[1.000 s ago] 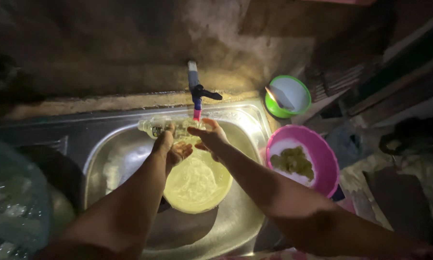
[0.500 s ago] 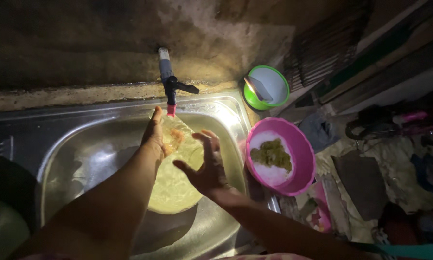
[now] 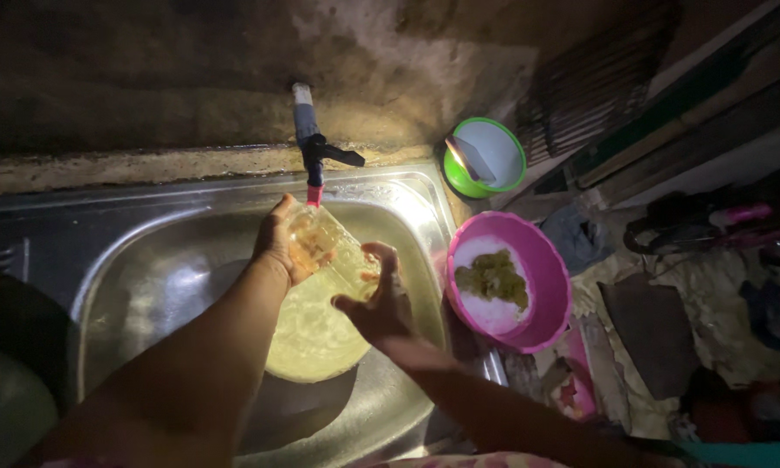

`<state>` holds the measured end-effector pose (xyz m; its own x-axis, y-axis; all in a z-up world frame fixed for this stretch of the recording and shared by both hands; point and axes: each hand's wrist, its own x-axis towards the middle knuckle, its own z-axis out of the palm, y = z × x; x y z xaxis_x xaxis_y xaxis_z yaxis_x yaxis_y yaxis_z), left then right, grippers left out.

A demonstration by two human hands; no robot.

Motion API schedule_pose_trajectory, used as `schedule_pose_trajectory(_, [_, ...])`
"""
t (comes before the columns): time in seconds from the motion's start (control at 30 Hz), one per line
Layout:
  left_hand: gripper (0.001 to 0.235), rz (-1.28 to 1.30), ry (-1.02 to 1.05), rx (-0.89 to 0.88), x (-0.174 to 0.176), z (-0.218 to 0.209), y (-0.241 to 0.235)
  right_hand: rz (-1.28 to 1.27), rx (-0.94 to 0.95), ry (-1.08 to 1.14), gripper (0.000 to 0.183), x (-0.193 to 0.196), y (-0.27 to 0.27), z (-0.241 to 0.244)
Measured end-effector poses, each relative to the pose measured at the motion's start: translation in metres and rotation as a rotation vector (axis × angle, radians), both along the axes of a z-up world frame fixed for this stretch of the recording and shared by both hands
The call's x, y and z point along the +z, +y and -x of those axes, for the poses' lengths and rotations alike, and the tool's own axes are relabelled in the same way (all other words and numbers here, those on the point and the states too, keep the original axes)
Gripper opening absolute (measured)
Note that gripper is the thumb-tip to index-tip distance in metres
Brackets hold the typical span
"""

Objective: The person repeatedly rinses clear plastic bottles under running tap water in a kitchen sink. They fill each bottle, shake it, and pour the water out into a yellow bowl, then place the bottle into a pink colander. The cycle repeats for several bottles.

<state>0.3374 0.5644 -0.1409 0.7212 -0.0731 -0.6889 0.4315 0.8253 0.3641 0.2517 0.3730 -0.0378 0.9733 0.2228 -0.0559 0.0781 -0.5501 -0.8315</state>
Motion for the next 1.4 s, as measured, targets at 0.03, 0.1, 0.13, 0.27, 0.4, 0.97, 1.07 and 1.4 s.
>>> schedule_pose_trajectory(0.03, [0.063,-0.011,0.031,-0.011,-0.003,-0.003,-0.005,0.014,-0.014,-0.012,0.088,-0.002,-0.004,0.004])
schedule_pose_trajectory(0.1, [0.063,-0.039,0.095,-0.027,-0.007,-0.005,-0.01,0.035,-0.035,-0.035,0.087,-0.004,-0.009,0.009])
schedule_pose_trajectory(0.13, [0.063,-0.045,0.103,-0.027,-0.01,-0.005,-0.01,-0.012,-0.028,0.003,0.086,-0.004,-0.012,0.008])
schedule_pose_trajectory(0.27, [0.064,-0.06,0.114,-0.026,-0.017,-0.01,-0.017,-0.179,-0.085,0.174,0.084,0.002,-0.015,0.001])
schedule_pose_trajectory(0.4, [0.064,-0.111,0.067,-0.068,-0.023,-0.021,-0.017,-0.095,-0.011,0.14,0.084,0.009,-0.028,0.012])
schedule_pose_trajectory(0.97, [0.04,-0.288,-0.201,-0.194,0.028,0.008,-0.016,-0.185,-0.201,0.244,0.091,-0.031,-0.034,0.012])
schedule_pose_trajectory(1.07, [0.038,-0.254,-0.198,-0.132,0.01,0.006,-0.008,-0.328,-0.154,0.309,0.091,-0.04,-0.036,0.004])
schedule_pose_trajectory(1.4, [0.023,-0.121,-0.106,0.373,-0.027,0.05,0.076,-0.63,-0.234,0.907,0.063,-0.05,0.03,-0.076])
